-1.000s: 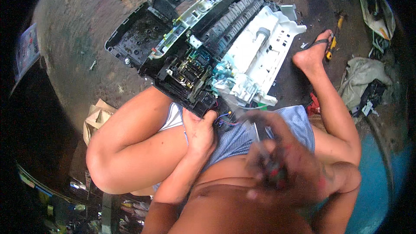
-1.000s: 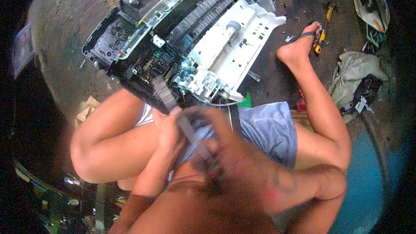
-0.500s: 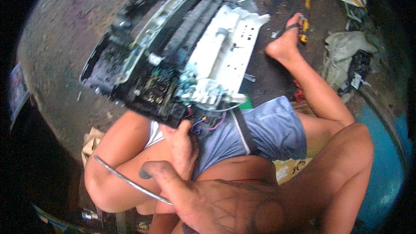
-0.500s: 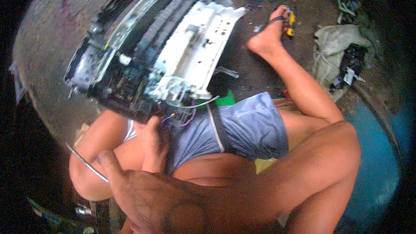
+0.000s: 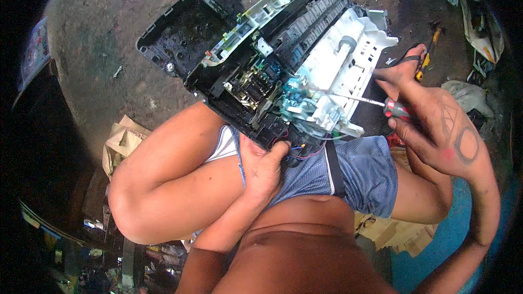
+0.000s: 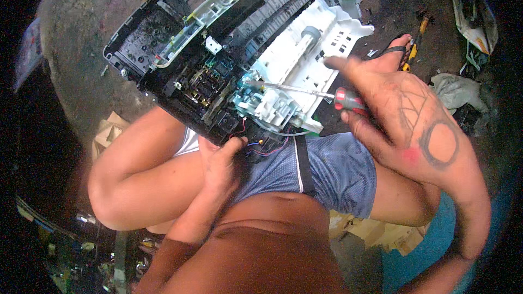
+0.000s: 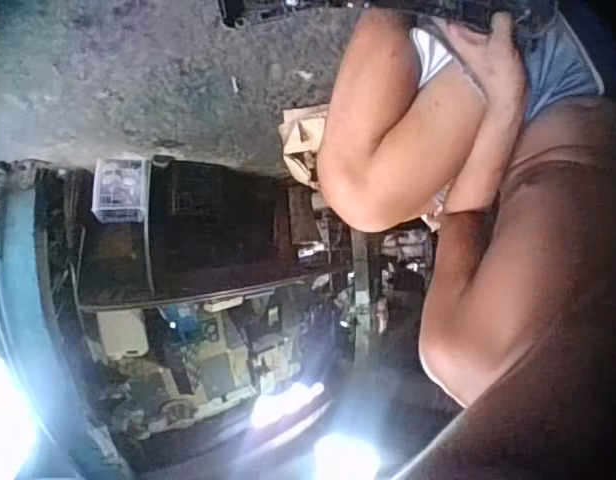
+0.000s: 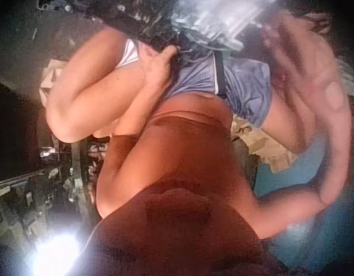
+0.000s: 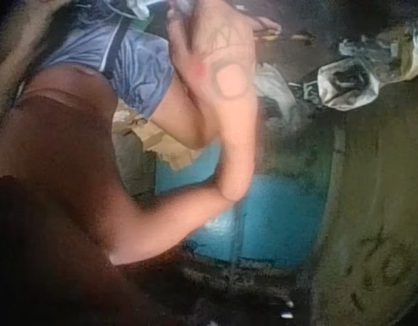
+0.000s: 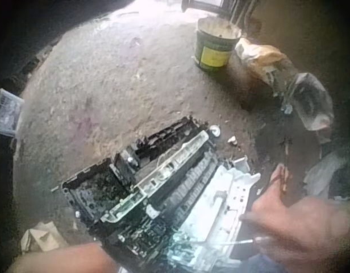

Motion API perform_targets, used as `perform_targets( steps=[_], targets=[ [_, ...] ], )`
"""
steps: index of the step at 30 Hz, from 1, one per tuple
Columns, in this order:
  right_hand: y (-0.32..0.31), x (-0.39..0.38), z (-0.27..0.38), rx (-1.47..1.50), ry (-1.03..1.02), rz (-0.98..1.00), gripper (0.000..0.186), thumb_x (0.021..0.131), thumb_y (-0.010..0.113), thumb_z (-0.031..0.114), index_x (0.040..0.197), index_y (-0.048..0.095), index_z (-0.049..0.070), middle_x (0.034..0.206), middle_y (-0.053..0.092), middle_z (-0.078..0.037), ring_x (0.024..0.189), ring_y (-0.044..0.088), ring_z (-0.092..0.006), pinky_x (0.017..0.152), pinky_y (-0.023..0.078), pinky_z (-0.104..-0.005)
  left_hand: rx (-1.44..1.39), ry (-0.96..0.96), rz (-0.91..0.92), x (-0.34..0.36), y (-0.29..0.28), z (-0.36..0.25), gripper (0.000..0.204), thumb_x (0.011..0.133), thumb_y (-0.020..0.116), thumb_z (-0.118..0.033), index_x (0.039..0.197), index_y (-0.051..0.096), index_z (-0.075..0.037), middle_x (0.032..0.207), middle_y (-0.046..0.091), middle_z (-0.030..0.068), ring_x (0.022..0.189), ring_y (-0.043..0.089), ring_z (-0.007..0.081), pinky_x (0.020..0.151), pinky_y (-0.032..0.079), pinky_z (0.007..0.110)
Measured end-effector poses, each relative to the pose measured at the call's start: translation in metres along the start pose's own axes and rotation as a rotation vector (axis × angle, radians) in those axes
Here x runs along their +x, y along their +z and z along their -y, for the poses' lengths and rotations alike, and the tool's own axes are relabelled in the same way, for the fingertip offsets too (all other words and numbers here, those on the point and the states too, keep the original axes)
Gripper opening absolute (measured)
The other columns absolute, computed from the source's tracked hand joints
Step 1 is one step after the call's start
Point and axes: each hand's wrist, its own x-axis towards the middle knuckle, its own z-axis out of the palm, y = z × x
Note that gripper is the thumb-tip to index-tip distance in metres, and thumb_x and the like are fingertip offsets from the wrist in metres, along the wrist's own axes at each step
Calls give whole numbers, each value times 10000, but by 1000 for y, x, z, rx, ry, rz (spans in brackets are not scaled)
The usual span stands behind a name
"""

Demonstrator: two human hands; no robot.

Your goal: The person sits on the floor and uses a screwdriver to disassemble a disassembled electronic device, removing screws and separating internal components. They manipulate wires and small parts while working on the device's interior.

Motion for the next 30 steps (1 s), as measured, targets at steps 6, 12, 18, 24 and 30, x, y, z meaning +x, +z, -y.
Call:
perform_targets(
  steps=[6,12,18,24,30],
  targets=[
    [-5,17,0,-79,-107,-22,396,830,703,52,1192,560,-20,934,671,-182,846,669,-349,764,500,-398,7,-15,-18,-5,7,-4,632,722,637,96,1296,414,-47,1142,577,83,1024,590,200,919,500,354],
    [5,19,1,-48,-83,-94,280,834,741,91,1081,635,11,953,694,-139,843,665,-308,774,486,-393,37,-39,-16,-8,8,-9,632,725,635,104,1299,418,-46,1156,577,90,1045,587,198,930,495,355],
    [4,17,9,-53,-4,-26,261,856,737,125,1081,646,26,1017,694,-113,859,652,-299,784,480,-383,9,-46,-10,-8,7,-7,625,725,599,137,1304,434,-28,1151,591,91,1041,601,196,944,486,340],
    [2,19,17,-87,23,-48,302,895,726,193,1132,637,29,1107,666,-107,876,636,-231,788,488,-338,-22,-16,-14,-5,3,-6,623,725,580,159,1310,438,0,1195,585,85,1083,590,179,1002,444,321],
    [-15,39,28,612,705,205,321,960,660,229,1153,628,-26,1025,653,-37,864,587,-93,757,480,-255,221,26,-49,-8,3,-12,592,747,551,164,1306,434,6,1206,572,88,1106,573,188,1022,417,314]
  ],
)
